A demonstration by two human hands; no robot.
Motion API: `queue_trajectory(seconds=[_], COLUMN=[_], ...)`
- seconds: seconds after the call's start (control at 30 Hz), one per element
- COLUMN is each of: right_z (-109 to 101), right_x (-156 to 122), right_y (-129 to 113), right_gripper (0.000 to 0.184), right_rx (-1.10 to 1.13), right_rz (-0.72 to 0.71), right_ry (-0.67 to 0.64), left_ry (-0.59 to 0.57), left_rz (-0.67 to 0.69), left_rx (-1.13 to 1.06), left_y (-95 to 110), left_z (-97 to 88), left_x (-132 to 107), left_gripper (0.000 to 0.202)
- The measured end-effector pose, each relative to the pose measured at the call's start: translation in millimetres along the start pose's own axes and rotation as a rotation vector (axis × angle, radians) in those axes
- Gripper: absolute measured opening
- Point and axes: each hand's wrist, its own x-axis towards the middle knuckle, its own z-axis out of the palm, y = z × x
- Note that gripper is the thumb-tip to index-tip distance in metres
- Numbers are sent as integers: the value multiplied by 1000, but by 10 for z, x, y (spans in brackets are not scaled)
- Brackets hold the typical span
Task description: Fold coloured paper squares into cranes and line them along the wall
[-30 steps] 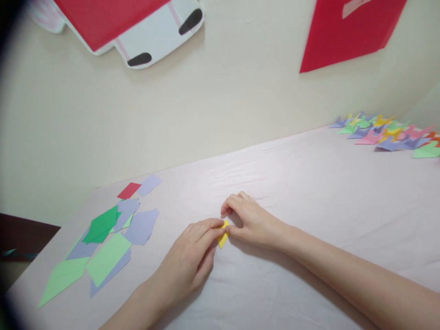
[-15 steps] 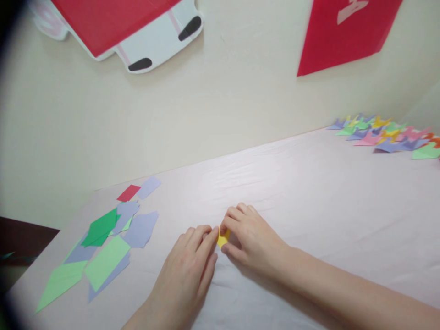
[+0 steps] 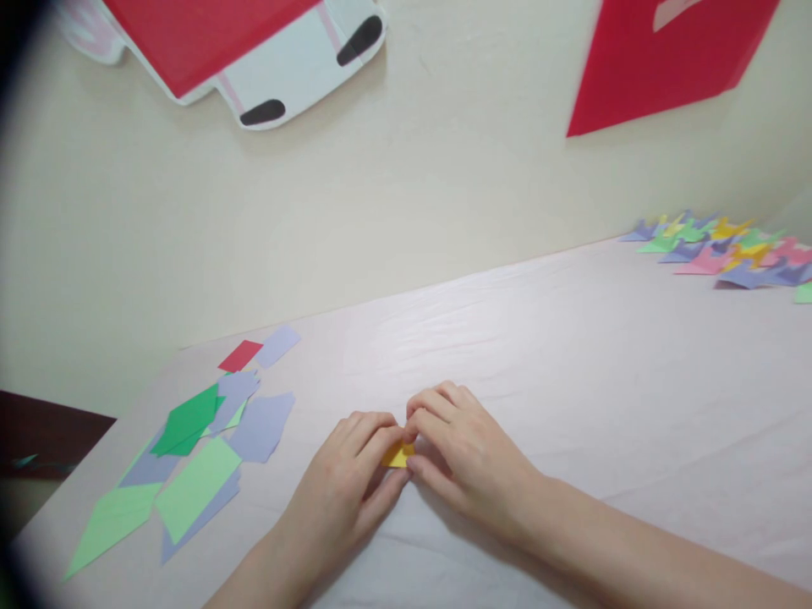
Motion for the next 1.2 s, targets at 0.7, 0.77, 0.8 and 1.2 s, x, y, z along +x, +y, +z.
queue_trajectory(seconds=[0.7, 0.77, 0.8, 1.2], right_z=[43, 34, 31, 126], right_x=[10, 19, 26, 27], right_y=[38, 24, 25, 146], right_gripper=[18, 17, 18, 20], right_rx=[-151, -134, -111, -162], right_rz=[-66, -32, -11, -188], right_ry=[-55, -64, -67, -53], left_ry=[22, 52, 66, 41], left_rz=[32, -29, -65, -208], left_rx=[-57, -148, -193, -80], left_y=[-1, -13, -17, 19], left_z=[-26, -1, 12, 87], left_x=[-118, -114, -108, -9], left_gripper=[10, 13, 13, 18])
